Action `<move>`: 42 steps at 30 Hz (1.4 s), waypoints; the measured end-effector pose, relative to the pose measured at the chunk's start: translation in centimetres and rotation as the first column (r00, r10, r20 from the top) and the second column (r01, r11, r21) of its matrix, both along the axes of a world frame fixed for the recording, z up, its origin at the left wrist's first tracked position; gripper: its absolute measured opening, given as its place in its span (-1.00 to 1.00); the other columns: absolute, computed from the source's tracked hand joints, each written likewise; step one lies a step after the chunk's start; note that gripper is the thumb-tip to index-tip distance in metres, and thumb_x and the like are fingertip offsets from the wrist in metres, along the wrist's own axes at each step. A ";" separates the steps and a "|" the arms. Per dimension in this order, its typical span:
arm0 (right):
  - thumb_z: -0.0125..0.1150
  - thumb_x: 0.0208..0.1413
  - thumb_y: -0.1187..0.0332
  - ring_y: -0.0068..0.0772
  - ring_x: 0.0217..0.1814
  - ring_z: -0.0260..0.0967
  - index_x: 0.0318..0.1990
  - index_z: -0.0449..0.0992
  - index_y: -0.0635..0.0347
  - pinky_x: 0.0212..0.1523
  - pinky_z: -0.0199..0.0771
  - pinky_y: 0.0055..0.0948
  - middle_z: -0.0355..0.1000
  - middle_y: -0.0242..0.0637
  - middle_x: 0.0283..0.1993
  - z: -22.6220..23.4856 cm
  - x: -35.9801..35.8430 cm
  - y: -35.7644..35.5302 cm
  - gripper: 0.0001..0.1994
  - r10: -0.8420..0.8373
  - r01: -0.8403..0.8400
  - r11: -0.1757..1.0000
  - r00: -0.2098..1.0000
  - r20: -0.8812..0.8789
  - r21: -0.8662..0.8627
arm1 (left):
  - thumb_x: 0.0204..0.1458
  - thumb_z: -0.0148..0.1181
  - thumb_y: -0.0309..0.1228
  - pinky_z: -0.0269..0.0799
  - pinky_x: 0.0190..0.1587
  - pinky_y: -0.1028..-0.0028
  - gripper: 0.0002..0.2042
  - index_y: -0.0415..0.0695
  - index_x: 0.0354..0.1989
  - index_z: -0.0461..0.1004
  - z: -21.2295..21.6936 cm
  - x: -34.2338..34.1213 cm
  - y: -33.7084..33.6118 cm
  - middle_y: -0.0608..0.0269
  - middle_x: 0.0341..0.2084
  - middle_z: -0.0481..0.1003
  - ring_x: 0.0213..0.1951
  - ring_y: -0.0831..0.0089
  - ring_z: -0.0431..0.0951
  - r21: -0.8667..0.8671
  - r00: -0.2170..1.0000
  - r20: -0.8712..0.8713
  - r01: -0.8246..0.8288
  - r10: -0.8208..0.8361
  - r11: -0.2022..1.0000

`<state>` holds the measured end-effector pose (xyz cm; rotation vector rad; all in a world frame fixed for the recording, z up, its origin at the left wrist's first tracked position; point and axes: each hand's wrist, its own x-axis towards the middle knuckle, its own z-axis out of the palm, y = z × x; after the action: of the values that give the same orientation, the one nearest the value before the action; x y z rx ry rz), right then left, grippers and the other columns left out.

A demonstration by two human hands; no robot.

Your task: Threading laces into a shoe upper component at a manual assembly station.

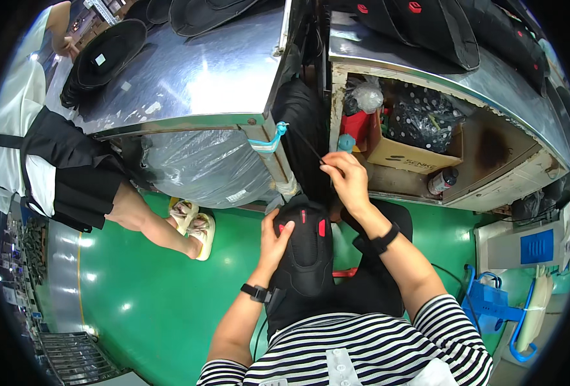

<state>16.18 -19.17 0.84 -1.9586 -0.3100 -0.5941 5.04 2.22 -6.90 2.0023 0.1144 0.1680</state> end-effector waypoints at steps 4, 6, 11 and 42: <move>0.17 0.06 0.52 -0.12 -0.12 0.42 -0.26 0.53 0.24 -0.08 0.43 -0.32 0.48 -0.18 -0.23 3.9 -6.5 -3.4 -0.90 0.275 -0.261 0.952 0.958 -0.075 0.160 | 0.16 0.19 -0.29 0.27 0.21 0.32 -0.53 -0.24 0.18 0.31 5.6 -1.1 -1.0 -0.06 0.09 0.35 0.13 0.18 0.40 -0.118 0.982 0.188 0.038 -0.015 0.992; 0.15 0.04 0.51 -0.14 -0.16 0.45 -0.25 0.50 0.21 -0.13 0.46 -0.32 0.46 -0.22 -0.26 2.8 -11.3 -5.2 -0.89 0.656 -0.679 0.733 0.720 -0.228 -0.037 | 0.23 0.07 -0.14 0.27 0.23 0.24 -0.47 -0.29 0.23 0.25 12.3 -0.7 -3.8 0.07 -0.03 0.44 0.11 0.17 0.43 -0.733 0.973 0.067 0.198 -0.220 0.651; 0.11 0.23 0.33 -0.35 -0.47 0.45 -0.20 0.49 0.13 -0.42 0.42 -0.37 0.42 -0.31 -0.50 1.1 -20.2 -7.0 -0.89 0.749 -0.846 0.522 0.398 -0.530 0.103 | 0.24 0.04 -0.13 0.23 -0.49 0.45 -0.68 -0.11 -0.06 0.47 17.5 -0.4 1.3 0.32 -0.36 0.46 -0.54 0.51 0.27 -0.931 0.847 0.362 0.345 -0.389 -0.116; 0.02 0.28 0.39 -0.51 -0.41 0.45 -0.05 0.49 0.23 -0.38 0.44 -0.59 0.53 -0.29 -0.30 -0.1 -21.6 -46.7 -0.81 -0.840 0.740 0.305 0.506 -0.197 0.599 | 0.30 -0.12 -0.27 0.45 0.06 0.32 -0.57 -0.19 0.28 0.27 -0.4 24.8 -3.8 0.05 0.00 0.49 0.01 0.27 0.50 -0.850 0.817 0.241 0.438 -0.524 0.293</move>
<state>-5.41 -65.87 0.71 -1.2630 0.8000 -1.3132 29.83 -1.54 -7.26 0.8698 -0.3225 -0.3405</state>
